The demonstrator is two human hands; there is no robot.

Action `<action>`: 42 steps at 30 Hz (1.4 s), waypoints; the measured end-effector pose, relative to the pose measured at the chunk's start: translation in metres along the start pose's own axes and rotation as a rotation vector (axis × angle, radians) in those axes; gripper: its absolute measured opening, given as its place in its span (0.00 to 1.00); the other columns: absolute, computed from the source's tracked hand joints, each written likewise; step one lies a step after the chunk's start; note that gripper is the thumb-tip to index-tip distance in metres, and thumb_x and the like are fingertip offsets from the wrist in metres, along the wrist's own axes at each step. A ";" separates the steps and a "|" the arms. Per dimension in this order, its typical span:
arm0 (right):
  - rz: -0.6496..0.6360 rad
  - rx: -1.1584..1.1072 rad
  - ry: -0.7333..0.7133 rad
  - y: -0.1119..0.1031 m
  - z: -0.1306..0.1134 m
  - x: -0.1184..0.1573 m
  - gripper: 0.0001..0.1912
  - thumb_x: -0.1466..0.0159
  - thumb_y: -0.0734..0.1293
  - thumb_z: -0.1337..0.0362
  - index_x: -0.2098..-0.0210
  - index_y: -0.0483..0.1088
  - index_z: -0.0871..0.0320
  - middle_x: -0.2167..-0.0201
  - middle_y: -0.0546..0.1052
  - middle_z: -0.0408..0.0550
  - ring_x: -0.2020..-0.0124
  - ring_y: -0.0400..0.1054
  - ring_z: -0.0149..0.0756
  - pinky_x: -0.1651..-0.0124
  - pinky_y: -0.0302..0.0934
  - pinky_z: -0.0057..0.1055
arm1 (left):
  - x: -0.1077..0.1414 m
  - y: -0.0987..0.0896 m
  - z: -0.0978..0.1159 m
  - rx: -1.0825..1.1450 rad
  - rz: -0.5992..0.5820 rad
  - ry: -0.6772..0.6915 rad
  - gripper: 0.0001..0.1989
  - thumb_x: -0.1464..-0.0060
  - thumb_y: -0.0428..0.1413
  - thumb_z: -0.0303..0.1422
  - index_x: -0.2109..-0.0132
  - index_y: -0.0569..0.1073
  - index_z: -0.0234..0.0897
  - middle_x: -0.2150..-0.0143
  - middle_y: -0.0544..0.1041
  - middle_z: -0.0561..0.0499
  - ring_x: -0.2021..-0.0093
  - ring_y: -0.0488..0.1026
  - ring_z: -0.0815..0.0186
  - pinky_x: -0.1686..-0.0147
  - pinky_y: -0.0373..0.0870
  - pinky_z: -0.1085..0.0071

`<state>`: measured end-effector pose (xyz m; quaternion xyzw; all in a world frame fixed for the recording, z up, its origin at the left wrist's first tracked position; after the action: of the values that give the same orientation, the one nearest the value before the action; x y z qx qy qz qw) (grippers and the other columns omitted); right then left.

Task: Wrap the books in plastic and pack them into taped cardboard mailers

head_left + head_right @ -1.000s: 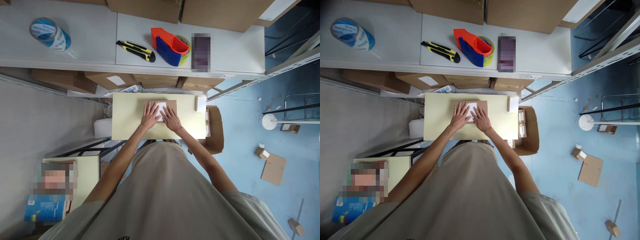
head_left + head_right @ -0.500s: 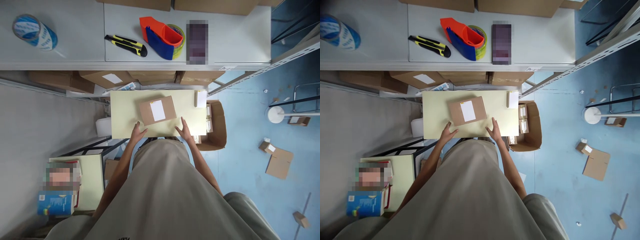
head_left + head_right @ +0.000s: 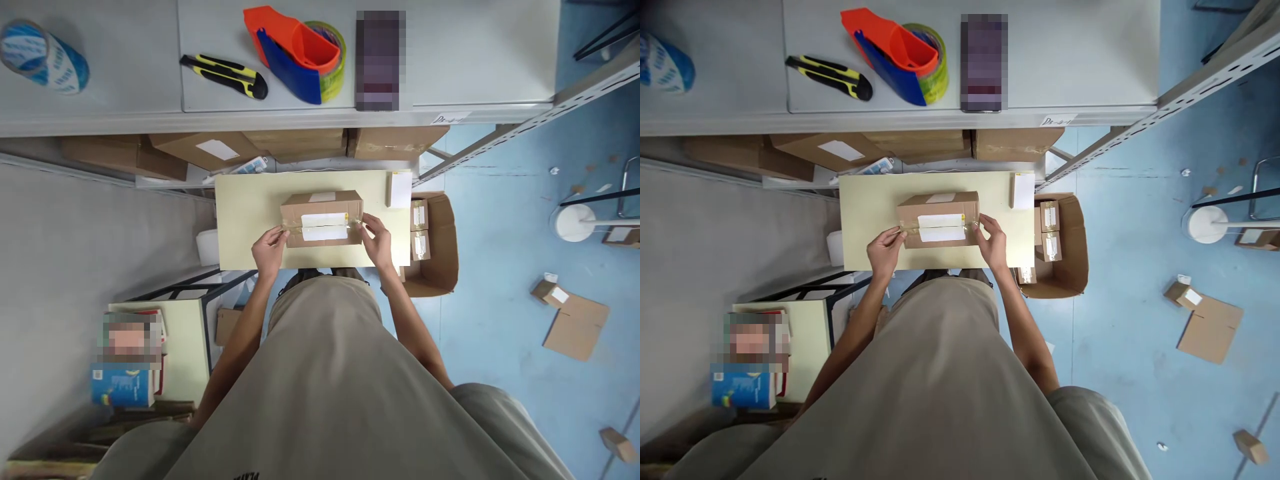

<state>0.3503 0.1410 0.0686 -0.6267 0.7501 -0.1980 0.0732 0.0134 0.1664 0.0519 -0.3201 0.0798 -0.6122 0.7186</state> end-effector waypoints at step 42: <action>0.858 -0.121 0.560 -0.213 0.169 0.381 0.26 0.35 0.69 0.47 0.50 0.79 0.63 0.49 0.84 0.62 0.50 0.78 0.48 0.45 0.73 0.44 | 0.300 0.217 0.074 0.111 -0.642 0.443 0.18 0.34 0.63 0.42 0.44 0.82 0.37 0.46 0.82 0.41 0.56 0.84 0.61 0.53 0.84 0.64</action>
<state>0.5273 -0.2920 0.0508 -0.1889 0.9406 -0.2666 -0.0921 0.3024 -0.0762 0.0723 -0.1497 0.0955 -0.8634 0.4723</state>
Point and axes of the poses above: each hand's wrist, its own x-axis away from the middle knuckle, its own y-axis out of the palm, z = x × y, the point moved 5 cm from there along -x, towards the middle knuckle
